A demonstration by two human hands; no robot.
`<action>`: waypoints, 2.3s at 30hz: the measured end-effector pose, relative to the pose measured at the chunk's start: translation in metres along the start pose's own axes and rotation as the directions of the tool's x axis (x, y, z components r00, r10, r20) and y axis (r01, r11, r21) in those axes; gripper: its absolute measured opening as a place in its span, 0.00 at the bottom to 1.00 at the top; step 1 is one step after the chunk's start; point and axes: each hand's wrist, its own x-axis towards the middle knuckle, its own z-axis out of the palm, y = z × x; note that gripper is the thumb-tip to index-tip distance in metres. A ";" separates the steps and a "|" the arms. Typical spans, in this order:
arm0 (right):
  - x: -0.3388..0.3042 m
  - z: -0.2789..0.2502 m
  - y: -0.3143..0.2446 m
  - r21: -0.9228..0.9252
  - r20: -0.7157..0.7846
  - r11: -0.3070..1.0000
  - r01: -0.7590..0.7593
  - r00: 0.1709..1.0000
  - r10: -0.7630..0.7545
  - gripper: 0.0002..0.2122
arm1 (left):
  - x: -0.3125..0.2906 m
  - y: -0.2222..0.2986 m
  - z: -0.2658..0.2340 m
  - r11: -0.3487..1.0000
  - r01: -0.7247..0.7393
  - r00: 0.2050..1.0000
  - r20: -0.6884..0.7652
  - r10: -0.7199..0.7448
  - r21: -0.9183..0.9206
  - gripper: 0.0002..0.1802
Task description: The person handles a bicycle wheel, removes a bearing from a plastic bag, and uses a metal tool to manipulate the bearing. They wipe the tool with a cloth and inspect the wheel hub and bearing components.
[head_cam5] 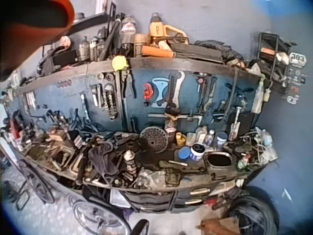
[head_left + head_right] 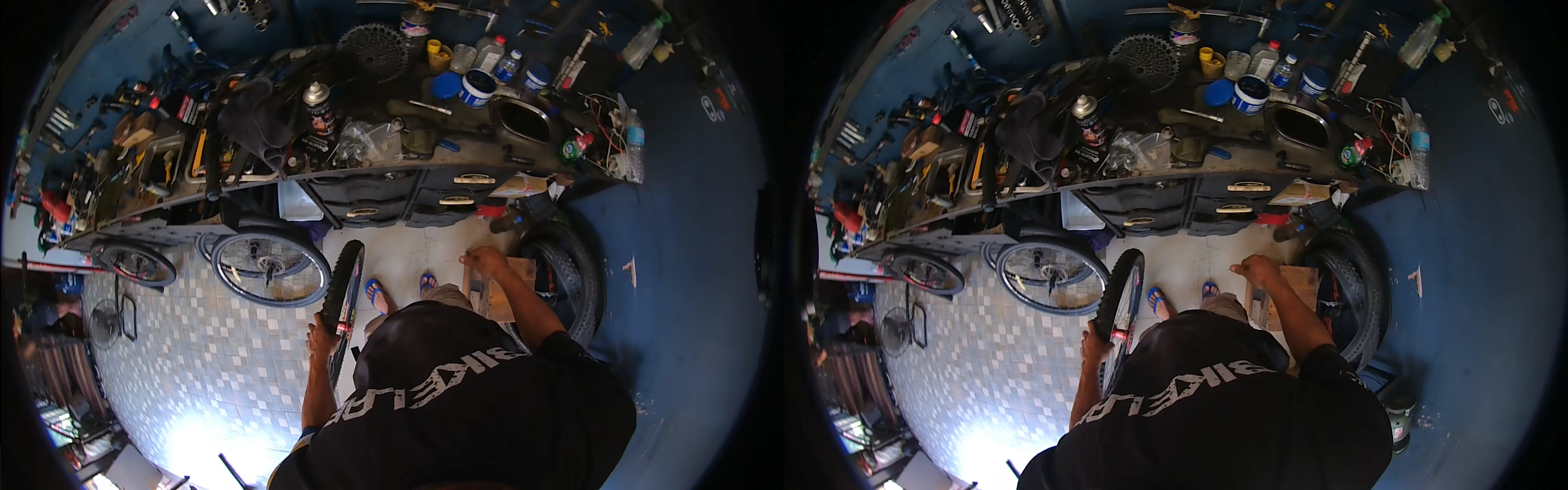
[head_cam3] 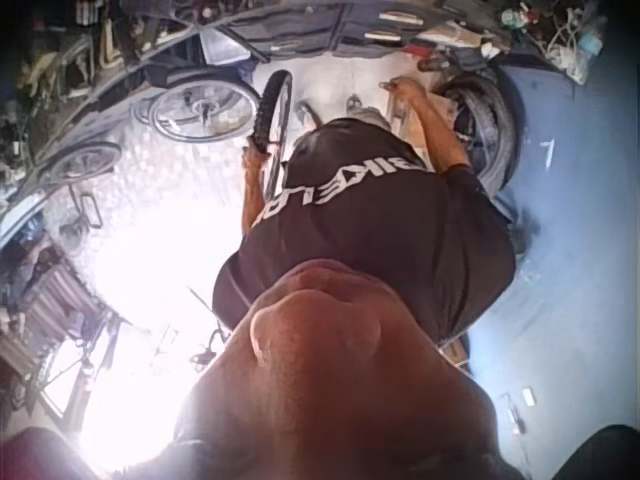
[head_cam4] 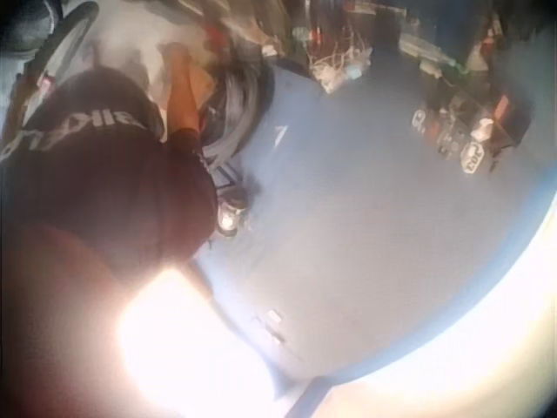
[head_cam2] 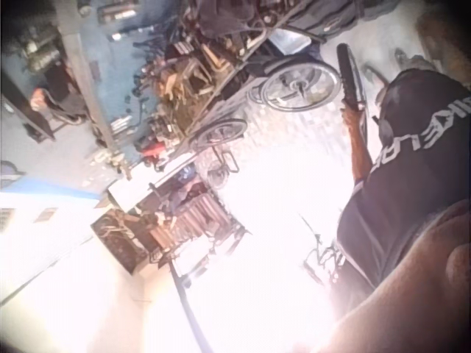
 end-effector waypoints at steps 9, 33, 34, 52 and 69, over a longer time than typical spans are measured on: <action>0.004 0.005 0.068 0.117 -0.238 0.993 0.003 0.971 0.025 0.20 | 0.026 0.058 -0.013 0.980 -0.159 0.986 0.061 0.152 0.120 0.43; 0.192 -0.338 0.046 -0.383 -0.686 0.817 0.431 0.459 -0.564 0.34 | 0.004 0.250 0.038 0.966 -0.064 0.997 0.051 0.053 0.250 0.42; 0.204 -0.343 0.045 -0.380 -0.665 0.832 0.403 0.506 -0.549 0.37 | 0.000 0.253 0.044 0.970 -0.061 0.998 0.039 0.053 0.234 0.42; 0.172 -0.323 0.011 -0.378 -0.672 0.775 0.506 0.426 -0.606 0.36 | 0.084 0.251 -0.026 0.942 -0.195 0.979 0.111 0.170 0.274 0.38; 0.185 -0.200 -0.181 -0.343 -0.551 0.677 0.651 0.444 -0.706 0.29 | 0.112 0.229 -0.048 0.925 -0.280 0.926 -0.183 0.330 0.255 0.40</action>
